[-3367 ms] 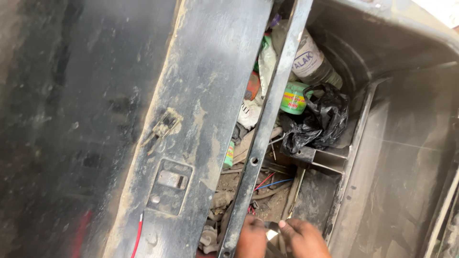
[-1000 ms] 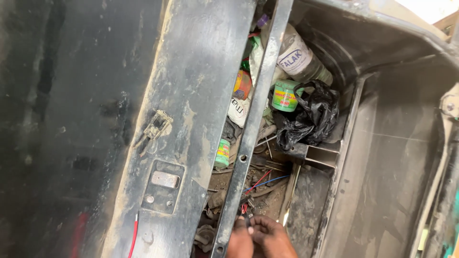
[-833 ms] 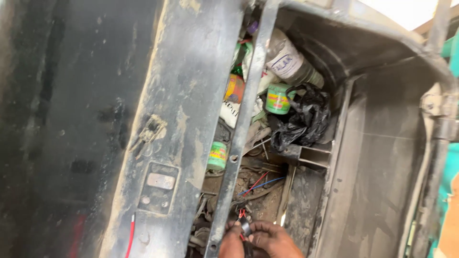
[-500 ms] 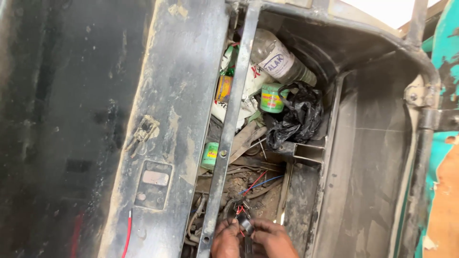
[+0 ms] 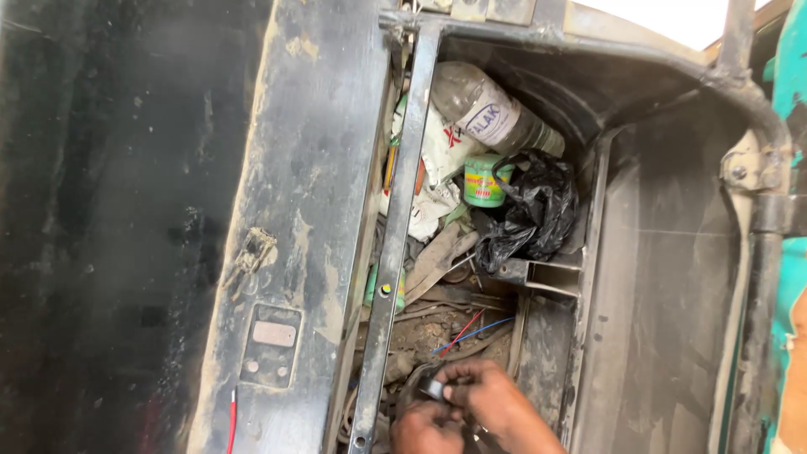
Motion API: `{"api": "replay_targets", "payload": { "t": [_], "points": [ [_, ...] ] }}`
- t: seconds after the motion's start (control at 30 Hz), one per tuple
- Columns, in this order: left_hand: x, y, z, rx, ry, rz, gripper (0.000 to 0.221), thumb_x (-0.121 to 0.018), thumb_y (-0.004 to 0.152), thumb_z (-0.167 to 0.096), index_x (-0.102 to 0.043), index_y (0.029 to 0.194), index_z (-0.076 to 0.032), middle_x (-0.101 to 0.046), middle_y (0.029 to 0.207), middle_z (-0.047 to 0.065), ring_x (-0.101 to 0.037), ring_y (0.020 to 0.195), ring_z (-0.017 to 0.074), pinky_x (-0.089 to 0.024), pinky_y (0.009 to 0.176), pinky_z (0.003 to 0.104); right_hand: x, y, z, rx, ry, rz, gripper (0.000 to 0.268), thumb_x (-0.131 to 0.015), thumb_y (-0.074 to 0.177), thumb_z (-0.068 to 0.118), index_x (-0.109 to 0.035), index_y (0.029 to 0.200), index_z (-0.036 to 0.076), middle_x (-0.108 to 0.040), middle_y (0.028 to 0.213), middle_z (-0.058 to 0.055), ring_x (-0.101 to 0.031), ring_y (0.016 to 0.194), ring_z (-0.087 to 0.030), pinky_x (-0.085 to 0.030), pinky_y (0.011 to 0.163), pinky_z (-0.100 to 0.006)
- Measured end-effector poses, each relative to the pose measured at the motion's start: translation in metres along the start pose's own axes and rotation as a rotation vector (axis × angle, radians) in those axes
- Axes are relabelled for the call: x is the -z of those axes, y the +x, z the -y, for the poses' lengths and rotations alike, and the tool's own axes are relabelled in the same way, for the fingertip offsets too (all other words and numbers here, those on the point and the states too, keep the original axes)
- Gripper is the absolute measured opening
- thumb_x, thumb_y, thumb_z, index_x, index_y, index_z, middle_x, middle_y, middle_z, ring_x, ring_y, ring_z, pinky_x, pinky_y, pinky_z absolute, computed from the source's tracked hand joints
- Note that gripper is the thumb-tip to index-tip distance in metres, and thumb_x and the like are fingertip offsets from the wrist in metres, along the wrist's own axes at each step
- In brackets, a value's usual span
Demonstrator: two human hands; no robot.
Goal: Inspecting and repairing the electrical wiring system within the interior storage compartment of an electric vehicle.
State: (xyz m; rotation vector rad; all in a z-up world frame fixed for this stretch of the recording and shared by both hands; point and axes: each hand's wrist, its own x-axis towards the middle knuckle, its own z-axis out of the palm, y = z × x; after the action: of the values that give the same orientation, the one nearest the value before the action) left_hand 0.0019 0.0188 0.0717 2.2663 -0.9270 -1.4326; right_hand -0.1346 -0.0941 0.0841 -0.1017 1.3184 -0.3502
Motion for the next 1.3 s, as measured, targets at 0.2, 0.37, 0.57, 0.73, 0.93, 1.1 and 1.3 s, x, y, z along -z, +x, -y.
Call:
{"api": "replay_targets", "payload": {
  "t": [0.2, 0.37, 0.57, 0.73, 0.93, 1.1, 1.3],
  "points": [
    [-0.026, 0.040, -0.013, -0.206, 0.163, -0.015, 0.014, -0.076, 0.059, -0.011, -0.079, 0.072, -0.016, -0.075, 0.095, 0.010, -0.074, 0.089, 0.0286, -0.060, 0.080, 0.042, 0.022, 0.045, -0.047, 0.401, -0.660, -0.280, 0.025, -0.087, 0.076, 0.010, -0.074, 0.093, -0.002, -0.073, 0.077, -0.007, -0.066, 0.070, -0.015, -0.055, 0.062, -0.027],
    [-0.017, 0.031, -0.045, -0.155, 0.159, -0.193, 0.016, -0.074, 0.069, -0.009, -0.073, 0.084, -0.014, -0.074, 0.088, 0.014, -0.071, 0.084, 0.0354, -0.055, 0.073, 0.051, 0.044, 0.077, -0.112, 0.179, 0.234, -0.210, 0.032, -0.075, 0.096, 0.020, -0.070, 0.106, -0.010, -0.065, 0.076, -0.011, -0.051, 0.065, -0.021, -0.041, 0.054, -0.032],
    [-0.058, 0.063, 0.049, -0.031, -0.554, -0.187, 0.003, -0.065, 0.081, -0.002, -0.066, 0.083, -0.003, -0.076, 0.072, 0.014, -0.072, 0.064, 0.0224, -0.059, 0.060, 0.040, 0.012, 0.023, -0.093, 0.030, 0.393, -0.035, 0.039, -0.068, 0.091, 0.012, -0.065, 0.125, -0.007, -0.078, 0.099, -0.013, -0.074, 0.094, -0.022, -0.062, 0.079, -0.031],
    [-0.065, 0.073, 0.070, 0.286, -0.920, -0.038, 0.006, -0.065, 0.086, 0.001, -0.063, 0.091, 0.003, -0.066, 0.070, 0.016, -0.054, 0.051, 0.0167, -0.045, 0.047, 0.032, 0.016, 0.011, -0.091, 0.085, 0.229, -0.047, 0.038, -0.072, 0.087, -0.002, -0.069, 0.123, -0.009, -0.072, 0.093, -0.015, -0.070, 0.083, -0.021, -0.059, 0.071, -0.033],
    [-0.042, 0.051, 0.025, -0.069, -0.297, -0.378, 0.029, -0.067, 0.075, -0.003, -0.069, 0.104, -0.005, -0.071, 0.087, 0.023, -0.063, 0.070, 0.0327, -0.050, 0.062, 0.042, 0.020, 0.027, -0.107, 0.008, 0.410, -0.105, 0.031, -0.068, 0.084, -0.010, -0.066, 0.114, -0.012, -0.072, 0.094, -0.021, -0.075, 0.081, -0.029, -0.065, 0.077, -0.042],
    [-0.038, 0.052, 0.016, 0.027, -0.100, -0.202, 0.038, -0.068, 0.078, -0.014, -0.076, 0.114, -0.011, -0.074, 0.098, 0.015, -0.075, 0.097, 0.0366, -0.056, 0.090, 0.043, 0.036, 0.038, -0.121, -0.006, 0.479, -0.126, 0.034, -0.064, 0.082, -0.012, -0.066, 0.116, -0.011, -0.074, 0.096, -0.020, -0.076, 0.086, -0.031, -0.064, 0.082, -0.043],
    [-0.031, 0.051, 0.005, 0.253, -0.416, -0.095, 0.024, -0.068, 0.085, -0.011, -0.077, 0.105, -0.002, -0.077, 0.072, 0.012, -0.072, 0.069, 0.0232, -0.058, 0.065, 0.037, 0.017, 0.023, -0.097, 0.005, 0.484, -0.156, 0.037, -0.059, 0.087, -0.007, -0.061, 0.124, -0.008, -0.074, 0.094, -0.019, -0.071, 0.082, -0.028, -0.063, 0.081, -0.044]
  ]
}}
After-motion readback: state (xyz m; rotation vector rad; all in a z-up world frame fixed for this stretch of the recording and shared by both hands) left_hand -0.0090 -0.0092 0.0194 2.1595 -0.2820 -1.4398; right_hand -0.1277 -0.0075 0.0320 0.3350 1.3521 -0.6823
